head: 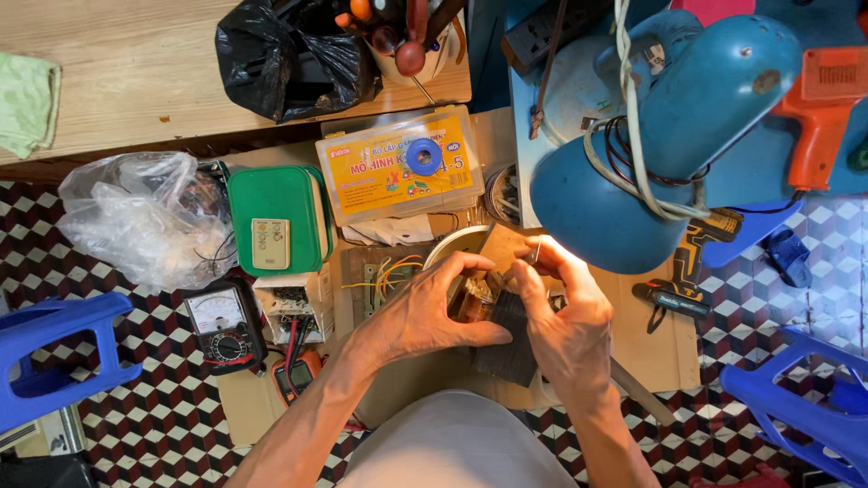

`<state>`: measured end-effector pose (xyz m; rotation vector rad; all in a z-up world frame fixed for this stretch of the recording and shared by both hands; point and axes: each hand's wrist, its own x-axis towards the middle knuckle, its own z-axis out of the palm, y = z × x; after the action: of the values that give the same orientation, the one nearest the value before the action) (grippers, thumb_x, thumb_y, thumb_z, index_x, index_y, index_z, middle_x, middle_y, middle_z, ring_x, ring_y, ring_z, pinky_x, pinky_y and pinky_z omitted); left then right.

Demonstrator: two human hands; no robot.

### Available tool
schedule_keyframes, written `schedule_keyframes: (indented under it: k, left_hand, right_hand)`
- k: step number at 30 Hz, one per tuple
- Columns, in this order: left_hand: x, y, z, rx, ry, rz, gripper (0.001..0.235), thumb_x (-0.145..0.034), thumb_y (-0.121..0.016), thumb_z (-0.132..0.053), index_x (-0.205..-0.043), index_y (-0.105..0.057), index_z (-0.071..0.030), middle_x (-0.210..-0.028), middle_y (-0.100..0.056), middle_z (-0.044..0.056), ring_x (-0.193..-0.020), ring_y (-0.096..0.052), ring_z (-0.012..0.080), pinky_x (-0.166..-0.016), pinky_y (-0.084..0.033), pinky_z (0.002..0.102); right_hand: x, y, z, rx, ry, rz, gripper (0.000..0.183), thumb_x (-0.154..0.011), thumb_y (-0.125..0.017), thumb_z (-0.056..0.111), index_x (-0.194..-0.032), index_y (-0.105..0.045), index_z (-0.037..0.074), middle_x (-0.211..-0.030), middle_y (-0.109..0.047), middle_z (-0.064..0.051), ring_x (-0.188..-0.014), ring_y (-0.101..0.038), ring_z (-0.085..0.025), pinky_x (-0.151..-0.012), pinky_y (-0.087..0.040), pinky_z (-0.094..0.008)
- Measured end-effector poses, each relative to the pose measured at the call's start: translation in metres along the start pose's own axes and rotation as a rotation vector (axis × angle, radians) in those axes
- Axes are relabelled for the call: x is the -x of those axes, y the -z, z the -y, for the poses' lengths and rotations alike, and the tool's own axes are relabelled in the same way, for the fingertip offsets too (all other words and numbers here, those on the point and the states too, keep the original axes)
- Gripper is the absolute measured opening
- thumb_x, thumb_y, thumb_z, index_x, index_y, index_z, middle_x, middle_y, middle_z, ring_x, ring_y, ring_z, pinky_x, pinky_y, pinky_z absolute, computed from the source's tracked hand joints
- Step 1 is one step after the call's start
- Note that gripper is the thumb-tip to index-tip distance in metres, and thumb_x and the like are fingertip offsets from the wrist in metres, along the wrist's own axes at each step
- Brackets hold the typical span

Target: The person uses a screwdriver to adjust a small metallic component on a laminated core assembly, then uses pliers to bend and secure a metal tab. The person repeatedly repositions the assembly and continues adjusting the component with the screwdriver.

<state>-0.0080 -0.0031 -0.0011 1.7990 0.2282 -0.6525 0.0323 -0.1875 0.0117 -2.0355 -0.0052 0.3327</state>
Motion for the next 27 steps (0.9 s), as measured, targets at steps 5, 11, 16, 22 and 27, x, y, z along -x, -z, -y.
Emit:
schedule_keyframes:
  k: [5, 11, 16, 22, 27]
  left_hand:
    - [0.007, -0.007, 0.006, -0.016, -0.005, -0.052, 0.085, -0.065, -0.086, -0.052, -0.134, -0.058, -0.01, -0.117, -0.071, 0.012, -0.105, -0.07, 0.02, -0.094, -0.055, 0.035]
    - [0.012, -0.013, 0.013, -0.138, -0.294, -0.218, 0.079, -0.075, -0.086, -0.053, -0.131, -0.058, -0.005, -0.128, -0.067, 0.013, -0.114, -0.066, 0.0225, -0.096, -0.052, 0.037]
    - [0.022, -0.018, 0.007, -0.172, -0.213, -0.23, 0.072, -0.076, -0.08, -0.056, -0.128, -0.059, -0.01, -0.119, -0.072, 0.011, -0.109, -0.07, 0.0235, -0.095, -0.053, 0.039]
    - [0.025, -0.025, 0.008, -0.208, -0.172, -0.252, 0.07, -0.075, -0.077, -0.059, -0.127, -0.059, -0.016, -0.113, -0.076, 0.011, -0.108, -0.072, 0.0256, -0.094, -0.054, 0.041]
    - [0.032, -0.029, 0.001, -0.344, -0.192, -0.391, 0.072, -0.076, -0.079, -0.06, -0.129, -0.058, -0.016, -0.123, -0.071, 0.011, -0.114, -0.067, 0.0309, -0.097, -0.049, 0.045]
  right_hand:
    - [-0.017, -0.001, -0.009, -0.165, 0.028, 0.026, 0.026, -0.098, -0.069, 0.012, -0.121, -0.068, 0.001, -0.106, -0.074, -0.007, -0.093, -0.07, -0.011, -0.083, -0.057, -0.026]
    - [-0.033, -0.009, -0.027, -0.231, 0.067, 0.08, 0.024, -0.1, -0.067, 0.016, -0.117, -0.069, 0.0, -0.099, -0.073, -0.004, -0.089, -0.067, -0.008, -0.077, -0.055, -0.023]
    - [-0.059, -0.01, -0.053, -0.352, -0.074, 0.182, 0.025, -0.1, -0.067, 0.023, -0.105, -0.07, -0.002, -0.085, -0.066, -0.006, -0.071, -0.06, -0.012, -0.062, -0.048, -0.026]
    - [-0.096, -0.011, -0.106, -0.563, -0.278, 0.169, 0.025, -0.094, -0.07, 0.027, -0.098, -0.071, 0.002, -0.085, -0.072, -0.007, -0.073, -0.069, -0.016, -0.065, -0.056, -0.028]
    - [-0.106, -0.001, -0.121, -0.709, -0.374, 0.093, 0.026, -0.095, -0.072, 0.027, -0.095, -0.07, 0.001, -0.084, -0.071, -0.01, -0.075, -0.071, -0.019, -0.069, -0.059, -0.03]
